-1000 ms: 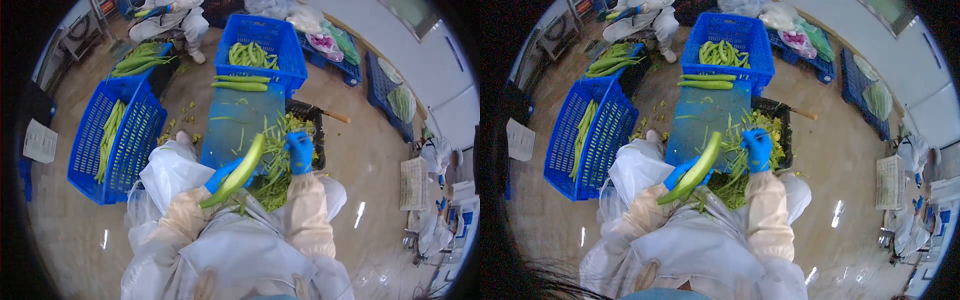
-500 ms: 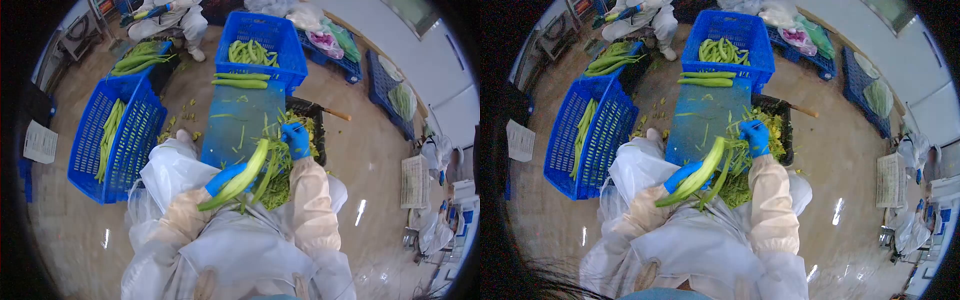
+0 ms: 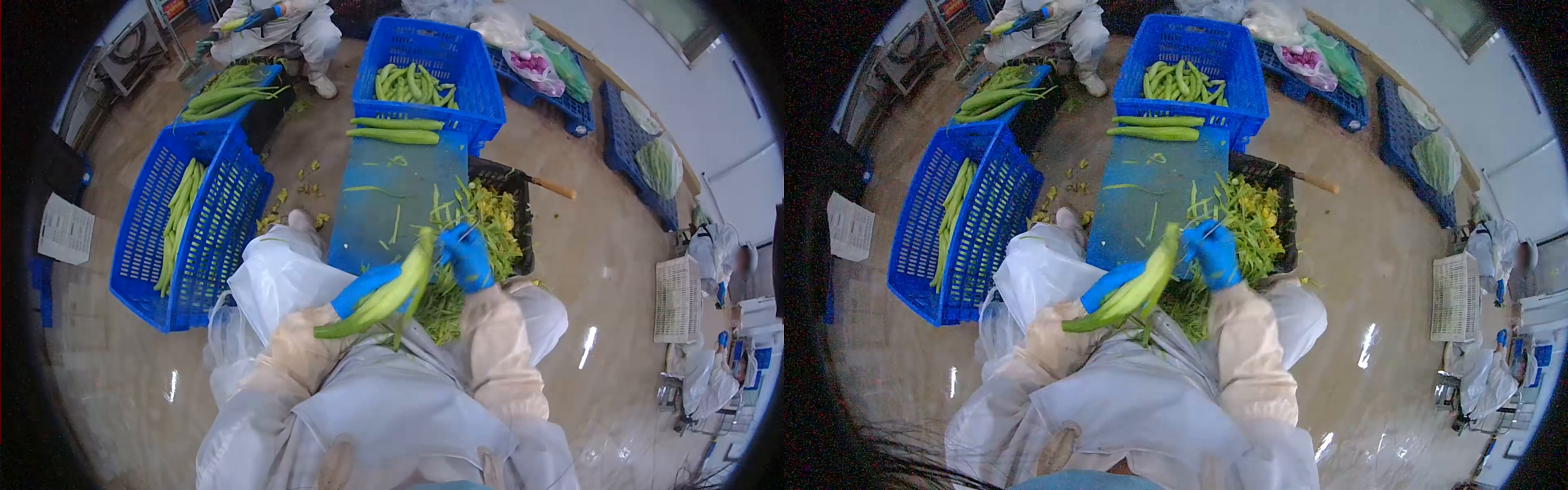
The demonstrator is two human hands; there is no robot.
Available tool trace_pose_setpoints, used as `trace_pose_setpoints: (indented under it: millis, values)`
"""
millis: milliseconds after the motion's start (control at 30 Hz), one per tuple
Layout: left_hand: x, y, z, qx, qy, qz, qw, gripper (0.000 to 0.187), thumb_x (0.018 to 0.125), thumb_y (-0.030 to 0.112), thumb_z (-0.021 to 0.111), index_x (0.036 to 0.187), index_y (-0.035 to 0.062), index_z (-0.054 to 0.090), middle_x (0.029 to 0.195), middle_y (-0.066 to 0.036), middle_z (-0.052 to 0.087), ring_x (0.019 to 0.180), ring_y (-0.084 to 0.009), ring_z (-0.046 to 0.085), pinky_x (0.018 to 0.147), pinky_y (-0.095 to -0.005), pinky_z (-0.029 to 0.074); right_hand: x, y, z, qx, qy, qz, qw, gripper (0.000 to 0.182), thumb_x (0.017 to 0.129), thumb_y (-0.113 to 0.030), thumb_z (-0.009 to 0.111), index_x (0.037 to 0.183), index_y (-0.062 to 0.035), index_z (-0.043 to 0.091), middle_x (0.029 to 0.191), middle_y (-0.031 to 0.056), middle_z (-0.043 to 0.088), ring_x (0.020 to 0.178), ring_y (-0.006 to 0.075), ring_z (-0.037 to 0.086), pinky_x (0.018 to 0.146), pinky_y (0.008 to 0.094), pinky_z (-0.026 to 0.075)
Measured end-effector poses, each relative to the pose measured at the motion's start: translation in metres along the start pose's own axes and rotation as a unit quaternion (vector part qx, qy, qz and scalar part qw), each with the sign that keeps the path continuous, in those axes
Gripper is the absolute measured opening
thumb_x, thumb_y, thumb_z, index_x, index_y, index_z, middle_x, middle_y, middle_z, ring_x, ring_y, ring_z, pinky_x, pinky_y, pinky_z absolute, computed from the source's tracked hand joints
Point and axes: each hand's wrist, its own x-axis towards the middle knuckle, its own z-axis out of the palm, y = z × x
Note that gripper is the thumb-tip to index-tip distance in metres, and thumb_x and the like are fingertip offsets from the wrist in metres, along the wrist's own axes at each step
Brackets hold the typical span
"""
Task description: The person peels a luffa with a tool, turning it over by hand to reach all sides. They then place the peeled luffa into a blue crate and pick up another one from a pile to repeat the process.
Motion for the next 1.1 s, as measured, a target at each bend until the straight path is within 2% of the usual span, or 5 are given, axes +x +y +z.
trace_pose_setpoints:
  millis: [167, 433, 833, 933, 1100]
  values:
    - [-0.013, 0.012, 0.042, -0.023, 0.022, -0.022, 0.999, 0.041, 0.086, 0.033, 0.052, 0.113, 0.0021, 0.050, 0.096, -0.009, 0.059, 0.079, -0.0178, 0.058, 0.069, -0.0302, 0.048, 0.063, -0.003, -0.052, 0.121, 0.006, 0.011, 0.993, 0.012, 0.073, -0.003, 0.064, 0.073, -0.0049, 0.052, 0.066, 0.0057, 0.056, 0.050, 0.0139, 0.052, 0.046, 0.0236, 0.043]
    - [0.005, 0.023, 0.022, -0.048, 0.047, 0.079, 0.995, 0.037, 0.088, 0.037, 0.046, 0.106, 0.0051, 0.052, 0.092, -0.011, 0.059, 0.077, -0.0192, 0.058, 0.073, -0.0272, 0.048, -0.070, 0.010, 0.057, -0.012, -0.067, 0.001, 0.998, 0.014, 0.073, -0.002, 0.064, 0.081, -0.0008, 0.052, 0.069, 0.0078, 0.057, 0.055, 0.0153, 0.056, 0.048, 0.0241, 0.045]
    - [-0.004, 0.016, 0.044, -0.097, 0.037, 0.025, 0.994, 0.040, 0.087, 0.033, 0.050, 0.112, 0.0026, 0.050, 0.094, -0.010, 0.059, 0.078, -0.0185, 0.059, 0.070, -0.0305, 0.051, 0.043, -0.001, -0.034, 0.162, 0.031, 0.013, 0.986, 0.011, 0.076, -0.005, 0.062, 0.076, -0.0054, 0.051, 0.068, 0.0061, 0.057, 0.051, 0.0131, 0.052, 0.046, 0.0228, 0.044]
    - [0.012, 0.025, 0.015, -0.108, 0.073, 0.102, 0.986, 0.043, 0.087, 0.037, 0.046, 0.110, -0.0004, 0.049, 0.094, -0.013, 0.059, 0.078, -0.0231, 0.060, 0.071, -0.0333, 0.051, -0.004, -0.013, -0.005, 0.107, 0.016, -0.092, 0.990, 0.010, 0.075, -0.004, 0.062, 0.077, -0.0039, 0.052, 0.068, 0.0068, 0.057, 0.053, 0.0136, 0.053, 0.047, 0.0235, 0.045]
    - [0.012, 0.032, 0.021, -0.123, 0.047, 0.078, 0.988, 0.044, 0.089, 0.033, 0.044, 0.116, -0.0013, 0.046, 0.096, -0.011, 0.059, 0.079, -0.0203, 0.059, 0.072, -0.0310, 0.049, -0.070, -0.002, 0.054, 0.003, -0.050, -0.014, 0.999, 0.011, 0.071, 0.000, 0.063, 0.078, -0.0007, 0.054, 0.071, 0.0079, 0.058, 0.057, 0.0151, 0.056, 0.049, 0.0248, 0.046]
